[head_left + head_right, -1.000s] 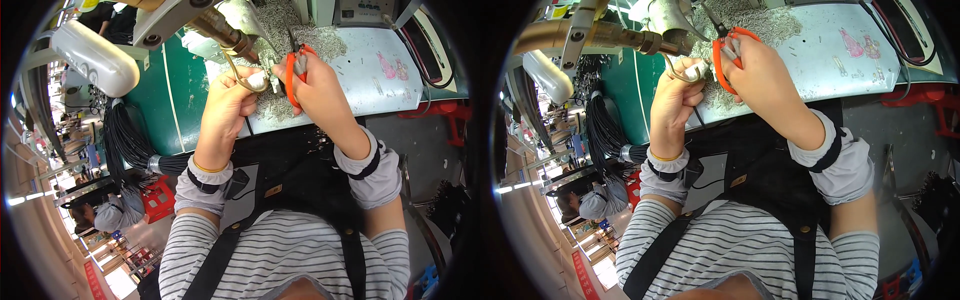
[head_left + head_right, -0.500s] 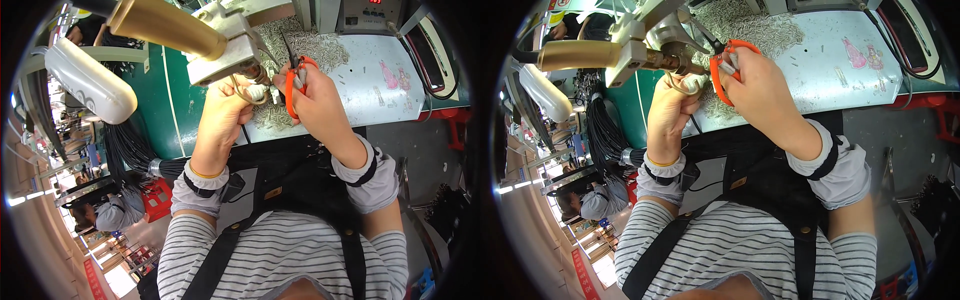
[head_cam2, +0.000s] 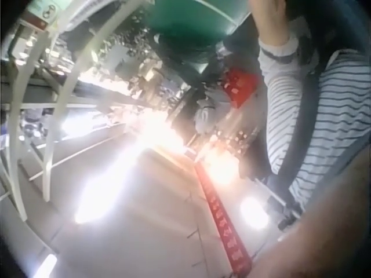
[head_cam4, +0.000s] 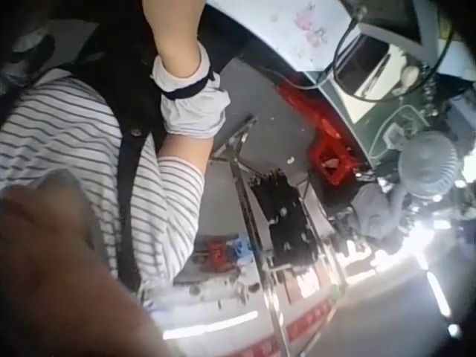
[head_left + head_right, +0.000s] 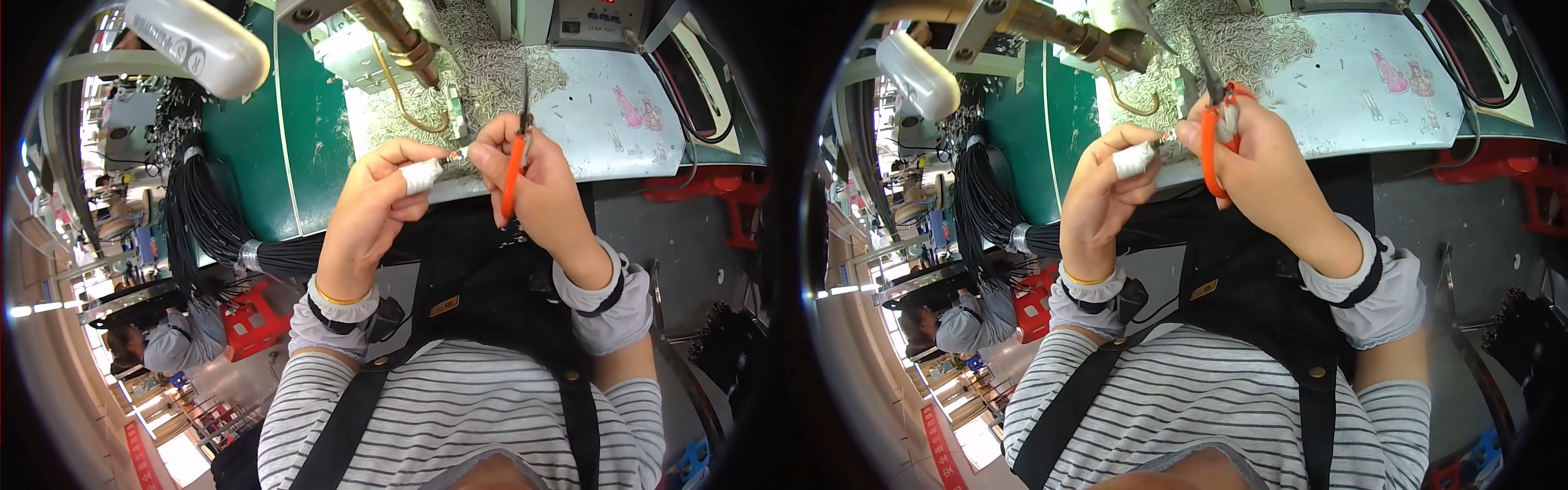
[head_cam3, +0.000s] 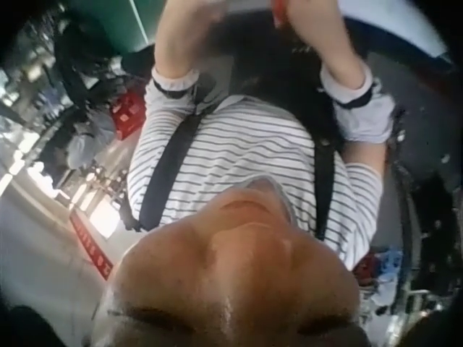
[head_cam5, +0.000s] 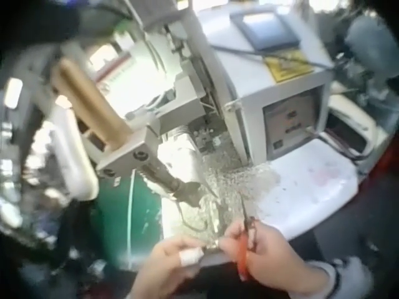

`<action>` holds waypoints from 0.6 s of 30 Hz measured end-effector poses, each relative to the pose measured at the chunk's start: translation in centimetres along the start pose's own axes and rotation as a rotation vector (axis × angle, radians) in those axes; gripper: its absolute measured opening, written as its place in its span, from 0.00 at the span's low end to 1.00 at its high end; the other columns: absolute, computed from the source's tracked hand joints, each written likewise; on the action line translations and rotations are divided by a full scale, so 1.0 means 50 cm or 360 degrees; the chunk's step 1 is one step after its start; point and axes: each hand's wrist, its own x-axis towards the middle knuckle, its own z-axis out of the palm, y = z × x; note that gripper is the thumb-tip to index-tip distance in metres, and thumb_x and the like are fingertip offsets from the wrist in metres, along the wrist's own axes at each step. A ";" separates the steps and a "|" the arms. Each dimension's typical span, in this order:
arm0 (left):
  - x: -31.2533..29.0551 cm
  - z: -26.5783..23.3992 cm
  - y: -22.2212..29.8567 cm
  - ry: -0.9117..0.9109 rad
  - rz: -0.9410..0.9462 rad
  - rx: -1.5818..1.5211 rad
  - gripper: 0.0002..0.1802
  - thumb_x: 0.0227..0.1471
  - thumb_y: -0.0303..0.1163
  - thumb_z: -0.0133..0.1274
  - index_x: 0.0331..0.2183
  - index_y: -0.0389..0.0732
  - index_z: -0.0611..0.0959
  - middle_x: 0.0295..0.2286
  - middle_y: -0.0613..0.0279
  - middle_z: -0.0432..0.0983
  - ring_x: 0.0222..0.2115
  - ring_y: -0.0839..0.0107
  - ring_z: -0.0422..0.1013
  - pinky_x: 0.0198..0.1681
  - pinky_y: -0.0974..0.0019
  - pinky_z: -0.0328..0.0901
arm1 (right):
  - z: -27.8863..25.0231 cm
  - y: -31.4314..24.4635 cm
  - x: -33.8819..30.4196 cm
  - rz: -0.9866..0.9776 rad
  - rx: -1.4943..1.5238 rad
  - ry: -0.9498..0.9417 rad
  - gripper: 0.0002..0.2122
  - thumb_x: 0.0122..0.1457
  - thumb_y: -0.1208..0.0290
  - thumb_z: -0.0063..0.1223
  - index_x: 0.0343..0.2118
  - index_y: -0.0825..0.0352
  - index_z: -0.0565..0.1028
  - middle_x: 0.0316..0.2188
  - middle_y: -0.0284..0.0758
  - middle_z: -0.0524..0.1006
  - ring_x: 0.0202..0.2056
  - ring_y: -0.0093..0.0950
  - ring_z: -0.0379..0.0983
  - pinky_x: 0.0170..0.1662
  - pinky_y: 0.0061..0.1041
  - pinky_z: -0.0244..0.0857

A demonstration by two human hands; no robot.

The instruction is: The person picks up a bundle of cables, separates a single cable, and trims the wire ends using shears. They then place the cable end into a machine to crimp a connector and repeat the process for the remaining cables.

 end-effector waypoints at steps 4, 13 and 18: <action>-0.044 0.016 -0.011 0.0000 -0.0090 -0.0283 0.15 0.51 0.37 0.42 0.33 0.34 0.73 0.16 0.73 0.59 0.12 0.88 0.46 0.12 0.83 0.40 | -0.011 -0.008 -0.033 0.0149 0.0204 -0.0252 0.10 0.54 0.68 0.46 0.22 0.68 0.66 0.13 0.30 0.68 0.10 0.16 0.62 0.13 0.12 0.52; -0.071 0.016 -0.057 -0.0475 -0.0376 -0.0409 0.23 0.53 0.47 0.36 0.37 0.35 0.70 0.16 0.73 0.57 0.12 0.87 0.44 0.13 0.83 0.39 | -0.015 0.015 -0.130 0.0853 0.0553 -0.0722 0.12 0.55 0.68 0.44 0.36 0.73 0.68 0.25 0.38 0.74 0.24 0.23 0.73 0.22 0.15 0.66; -0.090 0.055 -0.048 -0.0054 -0.0093 -0.0030 0.19 0.53 0.40 0.41 0.37 0.32 0.70 0.20 0.68 0.63 0.13 0.86 0.50 0.14 0.84 0.44 | -0.096 -0.004 -0.099 0.0024 -0.0347 0.0277 0.12 0.55 0.71 0.41 0.40 0.73 0.66 0.29 0.37 0.73 0.33 0.24 0.72 0.25 0.19 0.67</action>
